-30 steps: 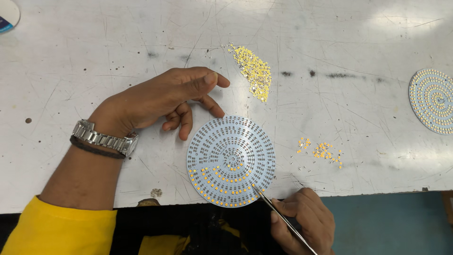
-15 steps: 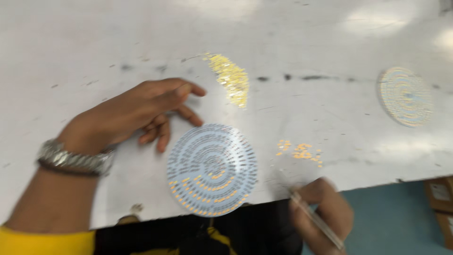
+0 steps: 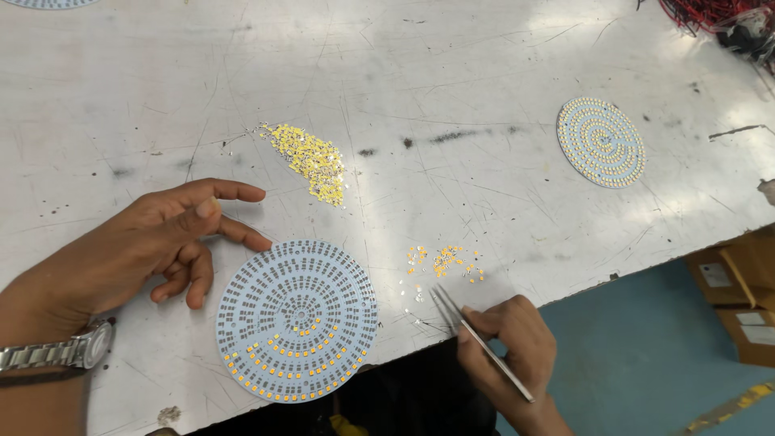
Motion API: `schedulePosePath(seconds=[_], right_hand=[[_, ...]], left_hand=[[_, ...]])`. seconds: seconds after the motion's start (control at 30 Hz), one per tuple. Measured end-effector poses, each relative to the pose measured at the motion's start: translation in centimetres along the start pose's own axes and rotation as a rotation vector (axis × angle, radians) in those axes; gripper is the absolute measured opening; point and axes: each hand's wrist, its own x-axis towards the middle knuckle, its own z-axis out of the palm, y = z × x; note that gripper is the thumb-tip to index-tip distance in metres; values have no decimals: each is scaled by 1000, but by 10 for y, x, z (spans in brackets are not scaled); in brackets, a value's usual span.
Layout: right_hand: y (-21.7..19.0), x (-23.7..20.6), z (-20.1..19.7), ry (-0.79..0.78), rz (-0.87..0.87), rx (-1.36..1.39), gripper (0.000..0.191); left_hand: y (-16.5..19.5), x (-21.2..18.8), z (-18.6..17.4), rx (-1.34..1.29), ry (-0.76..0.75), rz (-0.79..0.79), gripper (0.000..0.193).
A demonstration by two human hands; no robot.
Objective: The person uses tweezers to pick up small yellow LED components from a pile and places them into designated slots on a circular LED board. The person repeats this process, gradually filling the board with LEDs.
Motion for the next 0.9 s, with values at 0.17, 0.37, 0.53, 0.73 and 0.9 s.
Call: schedulePosePath(seconds=[0.17, 0.37, 0.53, 0.73, 0.9], right_hand=[[8, 3, -8, -19, 197, 108, 8], [5, 11, -2, -105, 157, 185, 13], [-4, 19, 8, -130, 113, 131, 16], [-7, 24, 8, -144, 70, 102, 17], [-8, 24, 7, -157, 78, 104, 18]], left_hand=[[-1, -1, -2, -30, -40, 55, 73], [2, -2, 1, -35, -14, 60, 76], [2, -4, 0, -43, -61, 130, 73], [2, -5, 0, -32, -42, 112, 74], [0, -3, -1, -42, -37, 102, 72]])
